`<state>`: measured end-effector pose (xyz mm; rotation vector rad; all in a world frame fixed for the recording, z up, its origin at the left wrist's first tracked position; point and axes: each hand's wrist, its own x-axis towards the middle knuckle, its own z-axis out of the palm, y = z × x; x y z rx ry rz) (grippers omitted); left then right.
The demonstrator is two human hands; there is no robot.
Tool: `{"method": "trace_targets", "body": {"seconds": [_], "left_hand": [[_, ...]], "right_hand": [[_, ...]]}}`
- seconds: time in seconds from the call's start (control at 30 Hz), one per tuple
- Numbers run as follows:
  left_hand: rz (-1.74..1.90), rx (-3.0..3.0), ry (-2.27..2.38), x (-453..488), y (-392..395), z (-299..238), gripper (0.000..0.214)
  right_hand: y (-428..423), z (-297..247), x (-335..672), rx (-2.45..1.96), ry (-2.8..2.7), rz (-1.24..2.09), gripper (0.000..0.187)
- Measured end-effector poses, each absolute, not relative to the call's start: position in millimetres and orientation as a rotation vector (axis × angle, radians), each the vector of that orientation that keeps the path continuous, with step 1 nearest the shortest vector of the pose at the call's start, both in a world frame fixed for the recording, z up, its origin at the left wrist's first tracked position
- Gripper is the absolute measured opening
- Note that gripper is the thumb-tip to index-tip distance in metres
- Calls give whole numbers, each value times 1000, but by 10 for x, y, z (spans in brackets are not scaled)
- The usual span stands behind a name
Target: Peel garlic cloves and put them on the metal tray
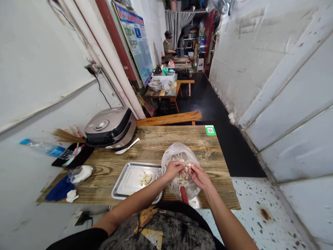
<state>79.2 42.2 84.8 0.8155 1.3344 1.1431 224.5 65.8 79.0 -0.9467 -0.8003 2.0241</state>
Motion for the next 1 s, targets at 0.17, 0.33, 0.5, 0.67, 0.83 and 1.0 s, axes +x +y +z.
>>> {"method": "trace_targets", "body": {"seconds": [0.17,0.33,0.5,0.67,0.83,1.0], "left_hand": [[1166,863,1388,800,388,863,21],[1158,991,1438,805,403,729,18],[1020,1193,1661,732,471,468,17],[736,1379,1804,604,462,278,18],[788,1490,1620,647,396,344,32],[908,1430,1334,773,393,551,38]], "right_hand": [[675,793,2300,-927,-801,2052,25],[641,794,2283,-862,-778,2114,22],[662,770,2285,-917,-709,2153,27],[671,664,2327,-929,-710,2146,23],[621,577,2358,-976,-656,2095,22],[573,566,2366,-1121,-789,2079,29]]}}
